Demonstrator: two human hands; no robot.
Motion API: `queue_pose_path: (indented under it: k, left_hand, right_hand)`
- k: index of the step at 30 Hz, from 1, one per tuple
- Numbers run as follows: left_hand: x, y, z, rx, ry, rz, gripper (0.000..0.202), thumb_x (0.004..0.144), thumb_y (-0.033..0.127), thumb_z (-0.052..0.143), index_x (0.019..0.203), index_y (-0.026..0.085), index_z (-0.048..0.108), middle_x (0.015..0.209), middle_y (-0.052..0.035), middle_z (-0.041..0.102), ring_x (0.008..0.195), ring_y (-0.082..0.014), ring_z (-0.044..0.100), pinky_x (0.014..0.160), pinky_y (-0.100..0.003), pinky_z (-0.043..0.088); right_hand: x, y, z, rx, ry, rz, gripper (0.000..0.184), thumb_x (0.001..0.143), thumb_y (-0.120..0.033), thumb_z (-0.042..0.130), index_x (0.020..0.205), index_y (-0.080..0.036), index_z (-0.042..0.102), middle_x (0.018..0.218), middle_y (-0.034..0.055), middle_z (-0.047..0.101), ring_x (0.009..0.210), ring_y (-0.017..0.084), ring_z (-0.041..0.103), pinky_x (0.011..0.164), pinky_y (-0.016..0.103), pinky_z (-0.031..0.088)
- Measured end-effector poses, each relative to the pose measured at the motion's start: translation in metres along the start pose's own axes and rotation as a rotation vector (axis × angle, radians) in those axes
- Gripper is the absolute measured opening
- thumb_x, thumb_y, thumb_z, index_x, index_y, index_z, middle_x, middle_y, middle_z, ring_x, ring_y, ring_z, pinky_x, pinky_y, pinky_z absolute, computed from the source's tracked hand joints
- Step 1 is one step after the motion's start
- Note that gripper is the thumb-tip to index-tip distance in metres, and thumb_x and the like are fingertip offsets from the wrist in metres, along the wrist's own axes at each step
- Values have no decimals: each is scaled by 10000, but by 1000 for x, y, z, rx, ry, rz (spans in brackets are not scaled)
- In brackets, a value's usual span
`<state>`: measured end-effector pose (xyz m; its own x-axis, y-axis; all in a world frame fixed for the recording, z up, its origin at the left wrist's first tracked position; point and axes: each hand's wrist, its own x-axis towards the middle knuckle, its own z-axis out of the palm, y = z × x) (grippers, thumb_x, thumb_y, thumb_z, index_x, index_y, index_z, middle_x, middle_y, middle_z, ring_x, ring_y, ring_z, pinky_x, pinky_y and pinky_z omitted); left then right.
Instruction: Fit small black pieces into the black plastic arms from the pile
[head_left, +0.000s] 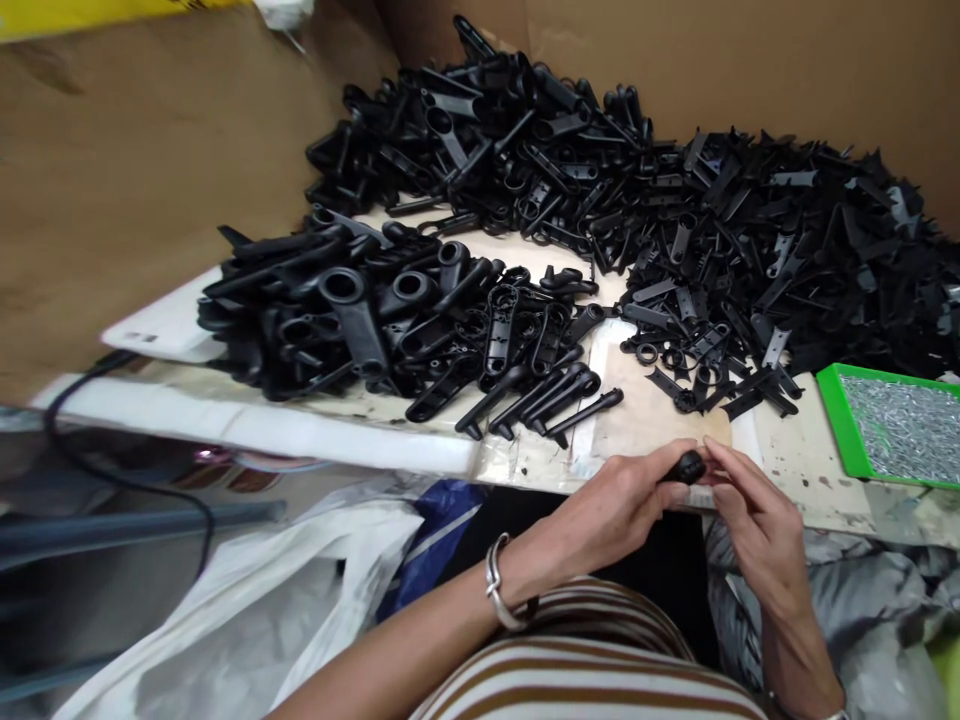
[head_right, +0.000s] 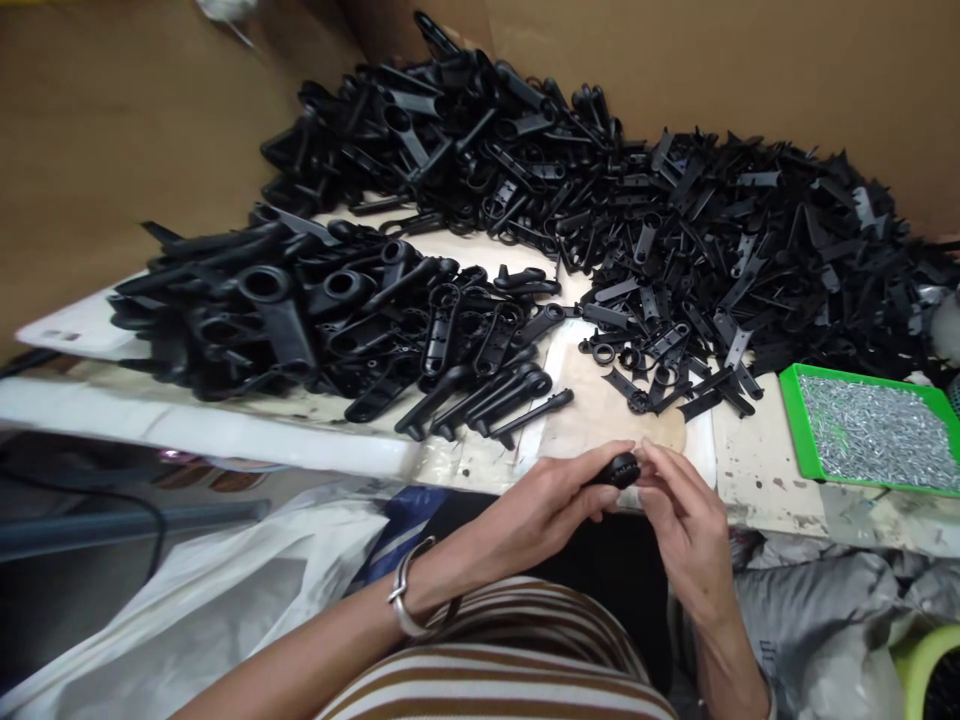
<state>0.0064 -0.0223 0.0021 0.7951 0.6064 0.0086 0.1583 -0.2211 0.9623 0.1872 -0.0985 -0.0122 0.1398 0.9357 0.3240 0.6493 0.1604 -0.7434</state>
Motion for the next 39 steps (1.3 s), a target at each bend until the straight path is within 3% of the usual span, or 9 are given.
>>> queue_pose_path:
  k: [5, 11, 16, 19, 21, 24, 29, 33, 39]
  left_hand:
    - [-5, 3, 9, -19, -6, 32, 514, 985, 327, 406, 1476, 183, 354, 788, -20, 647, 586, -110, 536, 603, -208, 452]
    - [-12, -13, 12, 60, 226, 63, 500, 1013, 317, 296, 1458, 102, 362, 723, -29, 657, 625, -128, 594, 648, -233, 490]
    - [-25, -13, -8, 595, 385, 254, 405, 994, 158, 315, 1363, 23, 414, 619, -6, 637, 482, -122, 561, 472, -221, 376]
    - [-30, -11, -30, 998, 661, 420, 355, 945, 78, 408, 1293, 58, 478, 702, -32, 694, 524, -127, 609, 529, -245, 402]
    - [-30, -13, -46, 1156, 764, 399, 360, 936, 82, 451, 1293, 91, 502, 951, -112, 746, 822, -184, 716, 704, -284, 474]
    - [-25, -18, -65, 1253, 759, 189, 374, 946, 99, 435, 1299, 142, 551, 1260, -168, 663, 1274, -313, 559, 1014, -469, 405]
    - [-18, -22, -77, 1214, 666, -101, 401, 968, 170, 410, 1340, 197, 557, 1473, -199, 468, 1429, -401, 330, 1106, -740, 119]
    - [-18, -21, -77, 1180, 663, -76, 434, 957, 263, 503, 1389, 219, 502, 1474, -192, 469, 1433, -398, 324, 1113, -754, 45]
    - [-14, -25, -70, 1076, 708, 71, 383, 932, 314, 579, 1300, 209, 559, 1415, -178, 543, 1412, -383, 372, 1132, -734, 2]
  right_hand:
    - [1, -5, 3, 81, -111, 149, 371, 933, -461, 527, 993, -181, 763, 815, 44, 765, 718, 176, 715, 636, 207, 568]
    - [15, -27, 31, 43, -27, 231, 494, 919, -509, 506, 578, -179, 643, 457, -25, 540, 423, 103, 496, 429, 188, 418]
    - [28, -22, 35, 160, -233, 207, 469, 921, -543, 483, 783, -177, 742, 630, 18, 694, 566, 154, 628, 552, 239, 517]
    - [31, -4, 17, 32, -80, 222, 397, 924, -494, 516, 966, -181, 755, 850, 65, 763, 673, 181, 687, 673, 306, 571]
    - [34, 8, 6, -184, 84, 148, 335, 922, -434, 547, 1015, -181, 745, 966, 92, 757, 783, 204, 699, 766, 346, 573]
    - [45, 15, 2, -500, 109, -46, 313, 922, -369, 564, 1108, -168, 714, 1093, 127, 708, 995, 260, 655, 885, 409, 540]
    - [62, 18, 16, -718, -61, -103, 338, 902, -318, 605, 1200, -168, 662, 1168, 138, 657, 1058, 295, 601, 866, 435, 536]
    - [65, 26, 10, -493, -8, -71, 306, 895, -319, 618, 1149, -160, 681, 1129, 119, 669, 1022, 263, 615, 899, 421, 520]
    - [55, 27, -9, -54, 88, 180, 355, 819, -347, 678, 1126, -170, 701, 971, 66, 684, 713, 145, 612, 635, 291, 542]
